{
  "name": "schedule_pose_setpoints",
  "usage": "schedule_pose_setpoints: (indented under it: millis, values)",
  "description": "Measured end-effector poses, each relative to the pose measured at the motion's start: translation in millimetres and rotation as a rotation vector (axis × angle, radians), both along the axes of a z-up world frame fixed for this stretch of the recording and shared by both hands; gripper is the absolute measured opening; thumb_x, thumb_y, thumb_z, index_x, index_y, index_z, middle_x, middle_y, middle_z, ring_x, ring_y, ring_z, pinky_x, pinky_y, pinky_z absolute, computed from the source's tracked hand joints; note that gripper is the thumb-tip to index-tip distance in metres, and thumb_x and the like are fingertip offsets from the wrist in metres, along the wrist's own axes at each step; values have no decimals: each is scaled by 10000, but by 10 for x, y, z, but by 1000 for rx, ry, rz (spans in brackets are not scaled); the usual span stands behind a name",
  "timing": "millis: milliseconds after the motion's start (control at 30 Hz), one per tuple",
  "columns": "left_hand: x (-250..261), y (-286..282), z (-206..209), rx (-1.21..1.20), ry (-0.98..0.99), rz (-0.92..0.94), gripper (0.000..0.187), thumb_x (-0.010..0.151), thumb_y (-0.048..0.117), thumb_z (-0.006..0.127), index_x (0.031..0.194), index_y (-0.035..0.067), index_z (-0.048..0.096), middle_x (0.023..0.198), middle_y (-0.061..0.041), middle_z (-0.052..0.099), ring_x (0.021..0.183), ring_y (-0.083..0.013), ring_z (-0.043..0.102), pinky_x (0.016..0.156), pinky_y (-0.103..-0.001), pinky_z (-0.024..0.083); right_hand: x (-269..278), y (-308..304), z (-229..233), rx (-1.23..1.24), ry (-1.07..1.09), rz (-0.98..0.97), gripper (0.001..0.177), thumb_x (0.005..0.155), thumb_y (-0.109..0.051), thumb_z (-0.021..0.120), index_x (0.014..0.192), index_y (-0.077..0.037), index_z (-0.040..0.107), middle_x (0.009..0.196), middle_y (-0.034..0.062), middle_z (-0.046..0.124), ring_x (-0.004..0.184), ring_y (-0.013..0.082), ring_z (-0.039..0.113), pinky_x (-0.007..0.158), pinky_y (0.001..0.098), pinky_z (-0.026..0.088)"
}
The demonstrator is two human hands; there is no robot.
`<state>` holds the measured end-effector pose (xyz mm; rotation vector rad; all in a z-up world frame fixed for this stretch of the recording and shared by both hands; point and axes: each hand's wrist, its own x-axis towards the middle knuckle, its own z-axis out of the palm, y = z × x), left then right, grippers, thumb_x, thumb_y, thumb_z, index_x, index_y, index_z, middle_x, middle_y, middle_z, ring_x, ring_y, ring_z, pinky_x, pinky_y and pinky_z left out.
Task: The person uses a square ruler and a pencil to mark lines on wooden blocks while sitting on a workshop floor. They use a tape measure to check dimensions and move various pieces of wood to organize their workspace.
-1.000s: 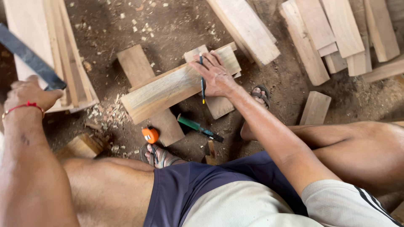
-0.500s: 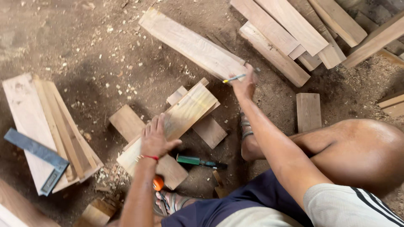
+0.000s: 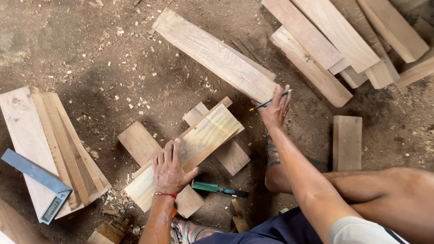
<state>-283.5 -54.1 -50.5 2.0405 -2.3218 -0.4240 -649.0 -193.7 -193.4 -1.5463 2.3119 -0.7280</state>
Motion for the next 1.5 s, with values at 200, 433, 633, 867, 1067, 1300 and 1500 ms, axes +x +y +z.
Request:
schedule_pose_setpoints:
  millis: [200,433,633,867,1067,1300,1500]
  values:
    - [38,6,-64,-87,76,-12,1132,630,593,818,1507,40,364,1422,-152,471,1242,-364,490,1071,-525,364,33,-174,60,23,0,-63,1251,577,-591,975,1541,-172,296,1637,223,281,1518,403,225,1218,632,198]
    - [21,6,-57,-101,75,-5,1133,605,588,830,1493,40,387,1412,-168,479,1218,-366,497,1066,-524,369,22,-541,-51,22,70,1,1269,562,-606,1010,1519,-156,307,1581,257,333,1477,414,240,1193,620,178]
    - [66,43,-54,-124,90,-12,1142,608,595,837,1500,44,385,1406,-165,476,1213,-367,499,1059,-519,379,-84,-733,-189,56,218,118,1240,707,-675,955,1525,-58,255,1516,406,278,1399,536,211,1082,701,200]
    - [39,64,-106,-47,3,-8,1178,640,668,820,1514,65,308,1339,-147,471,1222,-326,489,1072,-517,372,300,-431,522,189,-282,-113,811,855,-502,801,1431,-100,396,1408,226,461,1298,344,467,1049,589,462]
    - [28,116,-138,-99,-2,4,1183,661,697,802,1533,66,313,1365,-136,484,1252,-306,492,1104,-498,378,1134,187,1054,-92,-376,260,593,950,-432,739,1375,-100,493,1341,184,528,1253,326,535,1056,567,473]
    - [177,31,-581,-207,442,165,1076,959,706,644,1647,-6,223,1579,-262,337,1415,-468,336,1154,-588,243,1527,627,965,-34,182,1069,769,838,-441,755,1507,-167,493,1644,192,406,1576,386,264,1302,549,122]
    - [686,77,-676,-56,265,683,589,996,474,562,1448,120,432,1524,-198,431,1407,-376,423,1162,-652,279,1550,547,1347,138,186,1270,1188,595,-673,880,1514,-125,365,1610,262,273,1507,410,175,1222,536,78]
